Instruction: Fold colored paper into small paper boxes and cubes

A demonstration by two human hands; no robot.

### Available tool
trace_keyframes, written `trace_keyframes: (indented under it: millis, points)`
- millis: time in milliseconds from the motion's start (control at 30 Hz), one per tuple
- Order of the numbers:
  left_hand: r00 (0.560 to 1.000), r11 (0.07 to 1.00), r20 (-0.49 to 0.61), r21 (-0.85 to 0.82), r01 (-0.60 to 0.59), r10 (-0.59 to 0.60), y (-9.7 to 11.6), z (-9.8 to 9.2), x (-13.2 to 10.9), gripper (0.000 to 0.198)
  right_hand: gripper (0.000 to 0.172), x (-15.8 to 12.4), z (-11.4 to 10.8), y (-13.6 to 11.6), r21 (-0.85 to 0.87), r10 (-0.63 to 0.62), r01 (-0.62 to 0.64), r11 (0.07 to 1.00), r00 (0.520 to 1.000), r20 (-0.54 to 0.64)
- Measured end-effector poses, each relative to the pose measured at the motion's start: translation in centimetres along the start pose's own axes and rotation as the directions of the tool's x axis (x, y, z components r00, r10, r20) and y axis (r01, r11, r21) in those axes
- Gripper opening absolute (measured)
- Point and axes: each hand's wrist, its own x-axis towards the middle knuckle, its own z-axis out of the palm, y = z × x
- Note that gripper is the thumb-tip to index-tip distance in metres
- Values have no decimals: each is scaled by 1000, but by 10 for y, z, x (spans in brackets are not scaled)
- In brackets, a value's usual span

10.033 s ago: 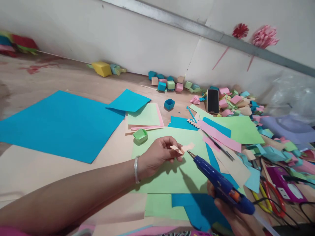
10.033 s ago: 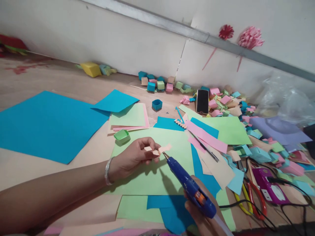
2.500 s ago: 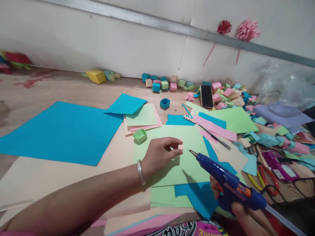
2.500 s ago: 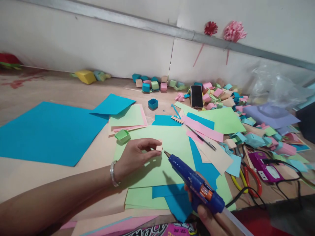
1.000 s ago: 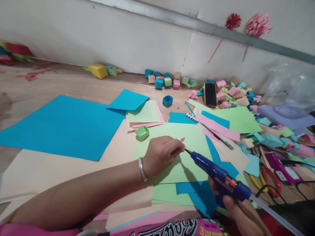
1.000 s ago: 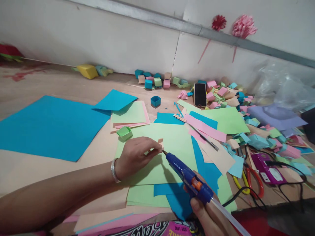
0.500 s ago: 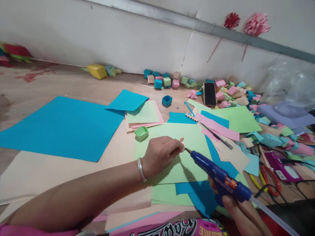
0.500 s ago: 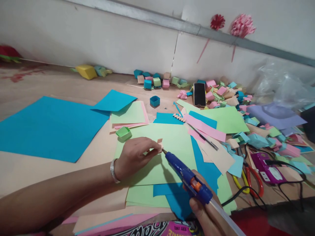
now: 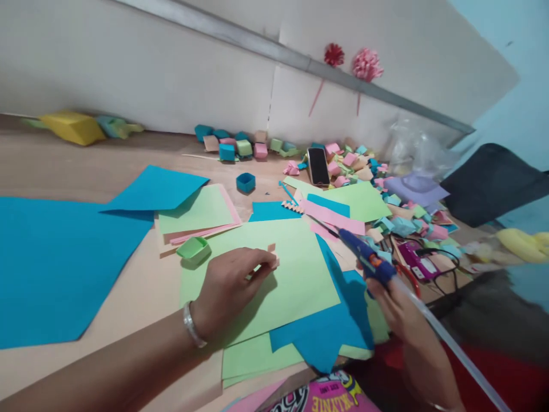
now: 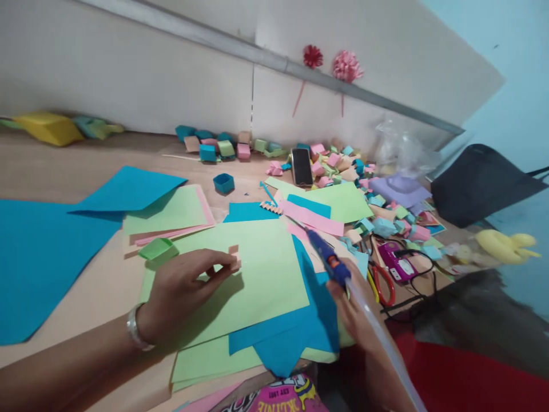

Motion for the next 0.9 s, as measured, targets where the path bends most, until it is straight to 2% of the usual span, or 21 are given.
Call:
trace_keyframes:
  millis: [100, 167, 267, 400, 500, 633, 700, 767, 833, 900]
  points:
    - [1000, 1000, -3, -6, -17, 17, 1, 0, 1, 5, 37, 30, -15, 29, -66, 148, -154, 986, 986, -82]
    - [1000, 1000, 2, -2, -15, 15, 3, -1, 2, 5, 39, 52, -20, 47, -151, 172, -196, 969, 972, -158]
    - [1000, 1000, 2, -3, -1, 1, 5, -3, 3, 6, 43, 91, -25, 69, -200, 81, -110, 974, 986, -146]
    - [1000, 1000, -6, -4, 4, -4, 5, -5, 6, 5, 35, 144, -34, 91, -303, -38, -19, 953, 983, -180]
    - [1000, 1000, -10, -8, 27, -27, 6, -13, 12, 4, 32, 172, -37, 104, -356, -133, 83, 931, 984, -118]
    - [981, 988, -112, -9, 156, -156, 6, -36, 27, 5, 25, 187, -32, 121, -395, -206, 195, 898, 978, 15]
    - [949, 972, -219, 21, 236, -226, 3, -51, 37, 10, 22, 187, -30, 128, -398, -232, 247, 883, 969, 88]
    - [898, 952, -334, 5, 307, -287, 1, -68, 46, 16, 19, 187, -30, 129, -384, -267, 304, 872, 952, 149]
    - [858, 956, -433, -31, 292, -276, -1, -83, 55, 20, 14, 187, -31, 117, -355, -316, 358, 863, 933, 174]
    - [850, 959, -445, -93, 269, -282, -2, -96, 61, 21, 24, 187, -29, 88, -296, -384, 423, 856, 905, 181]
